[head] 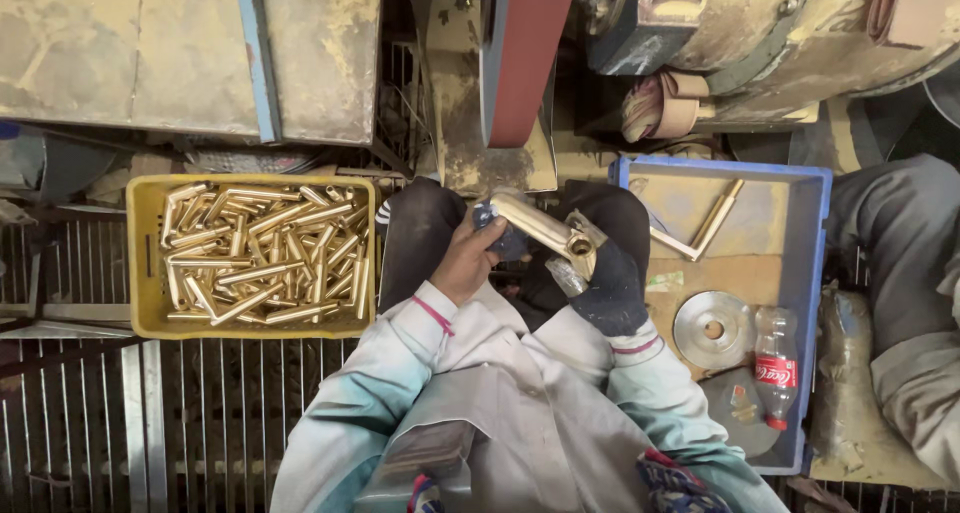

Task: The person sits on the floor and repeatedly picks up brass-colored metal rods from a yellow basket. They hold each rod against a rotating grinding wheel to smooth or shape the ends, then place the finished pieces into a blue bin.

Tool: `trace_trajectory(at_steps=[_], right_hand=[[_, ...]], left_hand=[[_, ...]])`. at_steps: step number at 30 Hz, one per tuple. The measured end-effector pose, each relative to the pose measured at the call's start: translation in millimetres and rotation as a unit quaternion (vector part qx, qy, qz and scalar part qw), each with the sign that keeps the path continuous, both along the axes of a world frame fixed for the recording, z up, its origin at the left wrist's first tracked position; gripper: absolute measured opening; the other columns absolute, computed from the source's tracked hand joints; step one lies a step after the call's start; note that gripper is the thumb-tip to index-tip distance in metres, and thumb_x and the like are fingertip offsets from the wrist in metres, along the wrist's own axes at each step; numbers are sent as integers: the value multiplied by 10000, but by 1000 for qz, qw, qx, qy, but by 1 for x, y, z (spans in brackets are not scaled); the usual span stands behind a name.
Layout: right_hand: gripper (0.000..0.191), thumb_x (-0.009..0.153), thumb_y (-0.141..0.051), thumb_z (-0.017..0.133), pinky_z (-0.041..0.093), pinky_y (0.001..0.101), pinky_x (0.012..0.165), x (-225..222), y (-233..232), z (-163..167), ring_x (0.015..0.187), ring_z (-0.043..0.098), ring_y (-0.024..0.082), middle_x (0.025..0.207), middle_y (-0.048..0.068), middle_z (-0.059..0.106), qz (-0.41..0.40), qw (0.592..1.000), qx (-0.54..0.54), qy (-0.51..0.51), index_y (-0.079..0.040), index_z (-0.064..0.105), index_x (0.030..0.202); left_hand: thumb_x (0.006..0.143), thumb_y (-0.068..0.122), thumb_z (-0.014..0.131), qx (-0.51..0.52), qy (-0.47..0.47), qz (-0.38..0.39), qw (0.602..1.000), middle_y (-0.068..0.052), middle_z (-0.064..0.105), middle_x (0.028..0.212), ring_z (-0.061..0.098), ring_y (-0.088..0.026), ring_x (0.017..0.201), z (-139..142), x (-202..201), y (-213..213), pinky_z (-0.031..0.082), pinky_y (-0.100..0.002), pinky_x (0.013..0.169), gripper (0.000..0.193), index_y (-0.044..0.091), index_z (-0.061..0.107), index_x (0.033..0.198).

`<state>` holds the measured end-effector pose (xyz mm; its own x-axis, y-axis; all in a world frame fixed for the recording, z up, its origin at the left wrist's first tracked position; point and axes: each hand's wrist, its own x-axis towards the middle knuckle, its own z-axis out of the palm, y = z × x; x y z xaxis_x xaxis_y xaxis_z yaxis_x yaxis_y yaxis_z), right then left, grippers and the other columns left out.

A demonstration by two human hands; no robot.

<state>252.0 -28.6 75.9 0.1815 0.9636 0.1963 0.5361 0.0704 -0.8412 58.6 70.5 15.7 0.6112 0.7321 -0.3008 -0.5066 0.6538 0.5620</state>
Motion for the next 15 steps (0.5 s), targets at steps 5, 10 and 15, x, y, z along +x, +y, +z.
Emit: trace_trajectory(at_steps=[5,10,15], right_hand=[[455,844,-139,839,574,379,879,10,23,-5,1022,723,305,1108,161,720,-10,995,6,-96,-25,668,1249],[388,866,-182,835,585,400,795,22,48,-20,925,732,339,1014,169,720,-18,997,-20,-73,-35,670,1185],[476,831,-243,857,580,418,730,28,66,-36,857,722,373,929,191,705,-22,994,-42,-98,-4,633,1175]], left_hand=[[1058,214,612,-15,0,-14,1000,-108,659,1207,684,-234,1076,-6,15,28,629,-500,893,356,1,544,1335],[1042,259,610,-7,47,-41,998,-97,673,1164,689,-220,1045,-12,21,54,639,-484,874,352,9,579,1288],[1025,312,602,0,94,-65,993,-85,690,1134,699,-205,1029,-25,22,72,641,-436,840,373,32,595,1272]])
